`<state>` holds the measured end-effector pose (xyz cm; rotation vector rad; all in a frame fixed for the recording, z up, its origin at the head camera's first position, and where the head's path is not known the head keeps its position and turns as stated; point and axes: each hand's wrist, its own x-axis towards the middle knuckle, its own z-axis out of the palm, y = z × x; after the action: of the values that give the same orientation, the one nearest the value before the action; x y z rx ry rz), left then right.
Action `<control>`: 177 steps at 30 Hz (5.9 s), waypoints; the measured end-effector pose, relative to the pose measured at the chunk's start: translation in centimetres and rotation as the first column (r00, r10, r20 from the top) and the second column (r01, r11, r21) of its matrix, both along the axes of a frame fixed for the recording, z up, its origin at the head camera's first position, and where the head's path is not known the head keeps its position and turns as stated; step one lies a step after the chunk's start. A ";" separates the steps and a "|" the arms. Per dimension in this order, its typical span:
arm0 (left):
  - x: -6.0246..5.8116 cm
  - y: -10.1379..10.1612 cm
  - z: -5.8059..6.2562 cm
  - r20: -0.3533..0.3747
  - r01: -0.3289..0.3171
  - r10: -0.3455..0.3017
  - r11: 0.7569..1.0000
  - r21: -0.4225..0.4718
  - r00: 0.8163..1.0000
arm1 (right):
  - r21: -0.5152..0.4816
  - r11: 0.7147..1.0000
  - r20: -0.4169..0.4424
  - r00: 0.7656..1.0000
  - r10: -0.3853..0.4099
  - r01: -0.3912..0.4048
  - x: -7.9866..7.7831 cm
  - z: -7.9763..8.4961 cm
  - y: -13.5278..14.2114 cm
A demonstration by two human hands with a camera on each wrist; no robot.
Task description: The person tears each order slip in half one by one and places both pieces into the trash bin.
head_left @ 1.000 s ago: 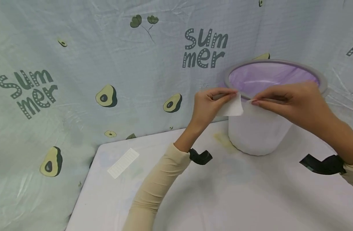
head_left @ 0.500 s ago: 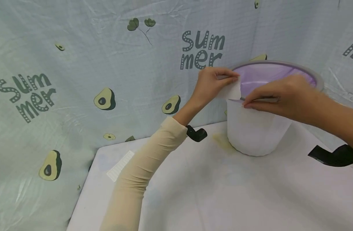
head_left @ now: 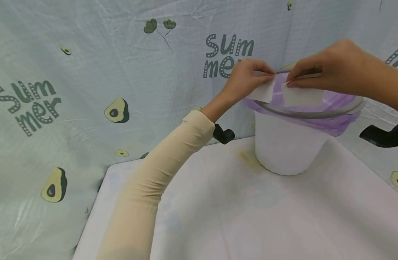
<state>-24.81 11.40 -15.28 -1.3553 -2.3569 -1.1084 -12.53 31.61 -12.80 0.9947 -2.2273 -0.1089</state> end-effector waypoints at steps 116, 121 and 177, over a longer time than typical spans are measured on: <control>6.8 -17.0 -9.3 0.121 -0.133 0.135 0.991 -0.021 0.983 | -0.230 0.972 0.553 0.828 0.091 0.047 -0.2 -6.8 -9.3; 7.9 -21.1 -12.9 0.092 -0.187 0.193 0.980 -0.064 0.977 | -0.221 0.970 0.546 0.810 0.212 -0.105 -0.6 -12.4 -11.8; 10.1 -46.0 -27.8 0.082 -0.668 0.714 0.683 -0.294 0.695 | -0.065 0.893 0.699 0.619 0.360 -0.446 -14.0 -29.0 -40.3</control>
<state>-14.68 -34.62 -43.06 -0.2746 -2.8259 -0.7389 -26.57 -8.73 -41.77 1.8247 -2.5857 0.4263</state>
